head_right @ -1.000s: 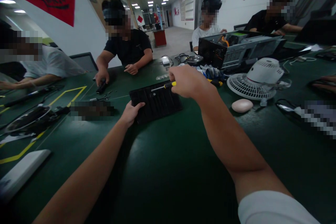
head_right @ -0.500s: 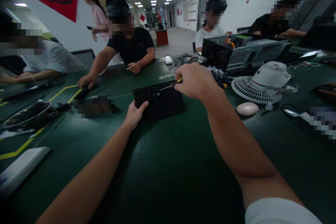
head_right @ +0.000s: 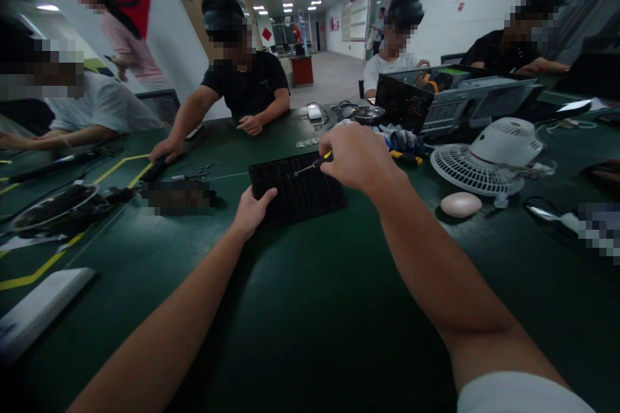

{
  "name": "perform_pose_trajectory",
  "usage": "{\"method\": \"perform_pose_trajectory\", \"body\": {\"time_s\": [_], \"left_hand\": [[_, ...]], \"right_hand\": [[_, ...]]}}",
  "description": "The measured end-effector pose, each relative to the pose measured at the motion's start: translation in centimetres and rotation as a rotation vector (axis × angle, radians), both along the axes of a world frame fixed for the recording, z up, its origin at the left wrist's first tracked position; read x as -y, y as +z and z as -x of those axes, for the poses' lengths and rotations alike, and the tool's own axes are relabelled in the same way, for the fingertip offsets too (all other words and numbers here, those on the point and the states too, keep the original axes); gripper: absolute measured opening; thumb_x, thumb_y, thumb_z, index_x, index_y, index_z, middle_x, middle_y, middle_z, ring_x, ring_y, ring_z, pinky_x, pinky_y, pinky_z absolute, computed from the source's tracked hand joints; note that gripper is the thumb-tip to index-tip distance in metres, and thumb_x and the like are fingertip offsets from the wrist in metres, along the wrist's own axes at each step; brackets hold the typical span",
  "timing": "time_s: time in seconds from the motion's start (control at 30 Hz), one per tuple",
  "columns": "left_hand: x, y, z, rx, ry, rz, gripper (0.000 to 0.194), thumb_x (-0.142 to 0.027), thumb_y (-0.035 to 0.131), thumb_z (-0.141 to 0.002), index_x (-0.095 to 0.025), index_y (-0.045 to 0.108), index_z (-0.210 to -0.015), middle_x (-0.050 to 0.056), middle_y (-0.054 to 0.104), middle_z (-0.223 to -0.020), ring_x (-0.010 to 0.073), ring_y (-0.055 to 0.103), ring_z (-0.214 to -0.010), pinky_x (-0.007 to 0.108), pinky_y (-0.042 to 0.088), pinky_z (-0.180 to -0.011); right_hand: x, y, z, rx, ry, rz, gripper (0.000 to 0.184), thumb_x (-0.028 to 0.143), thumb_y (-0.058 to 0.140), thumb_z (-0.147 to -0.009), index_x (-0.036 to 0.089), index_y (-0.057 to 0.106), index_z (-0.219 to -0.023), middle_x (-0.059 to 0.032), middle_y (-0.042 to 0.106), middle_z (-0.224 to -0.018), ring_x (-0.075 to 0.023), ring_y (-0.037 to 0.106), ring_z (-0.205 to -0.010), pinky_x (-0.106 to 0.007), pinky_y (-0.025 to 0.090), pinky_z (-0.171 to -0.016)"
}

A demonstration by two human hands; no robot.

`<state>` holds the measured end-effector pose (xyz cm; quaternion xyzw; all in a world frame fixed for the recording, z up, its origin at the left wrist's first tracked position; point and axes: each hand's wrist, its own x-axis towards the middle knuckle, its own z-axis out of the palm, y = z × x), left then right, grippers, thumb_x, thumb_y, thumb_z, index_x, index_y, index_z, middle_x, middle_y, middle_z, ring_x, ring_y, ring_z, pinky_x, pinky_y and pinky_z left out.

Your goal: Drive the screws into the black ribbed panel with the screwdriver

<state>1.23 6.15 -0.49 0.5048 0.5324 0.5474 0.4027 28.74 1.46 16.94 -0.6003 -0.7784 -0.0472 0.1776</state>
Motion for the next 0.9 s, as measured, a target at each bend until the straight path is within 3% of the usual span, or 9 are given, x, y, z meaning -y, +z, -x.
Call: {"method": "perform_pose_trajectory", "body": {"time_s": [0.3, 0.53, 0.77, 0.9], "left_hand": [[-0.18, -0.18, -0.03, -0.008, 0.007, 0.005, 0.042, -0.037, 0.088, -0.080, -0.019, 0.073, -0.114, 0.013, 0.081, -0.120, 0.0342, 0.076, -0.116, 0.057, 0.057, -0.112], [-0.09, -0.13, -0.08, 0.012, 0.008, 0.004, 0.042, -0.036, 0.088, -0.080, -0.019, 0.073, -0.114, 0.013, 0.080, -0.118, 0.0333, 0.076, -0.114, 0.056, 0.057, -0.111], [0.01, 0.01, -0.17, 0.011, 0.009, 0.011, 0.039, -0.035, 0.088, -0.081, -0.019, 0.073, -0.114, 0.012, 0.080, -0.118, 0.0328, 0.076, -0.114, 0.056, 0.057, -0.111], [-0.03, 0.05, -0.15, 0.012, 0.021, 0.025, 0.039, -0.034, 0.089, -0.080, -0.020, 0.073, -0.113, 0.012, 0.080, -0.117, 0.0326, 0.076, -0.113, 0.055, 0.057, -0.112]], "right_hand": [[-0.12, -0.30, 0.08, 0.006, 0.004, -0.007, 0.028, 0.033, 0.077, -0.087, 0.029, 0.087, -0.112, -0.0111, 0.082, -0.114, -0.0375, 0.073, -0.109, -0.049, 0.054, -0.088], [-0.10, -0.22, 0.28, 0.003, -0.024, 0.007, 0.029, 0.038, 0.073, -0.089, 0.024, 0.088, -0.111, -0.0139, 0.082, -0.104, -0.0373, 0.074, -0.105, -0.048, 0.055, -0.086], [-0.65, -0.40, 0.45, 0.103, -0.116, 0.099, 0.042, 0.046, 0.057, -0.101, 0.015, 0.086, -0.104, -0.0220, 0.081, -0.103, -0.0388, 0.074, -0.106, -0.048, 0.056, -0.086], [-0.93, -0.22, 0.02, 0.084, -0.074, 0.165, 0.043, 0.047, 0.055, -0.103, 0.016, 0.084, -0.103, -0.0192, 0.081, -0.100, -0.0342, 0.074, -0.101, -0.044, 0.055, -0.085]]}}
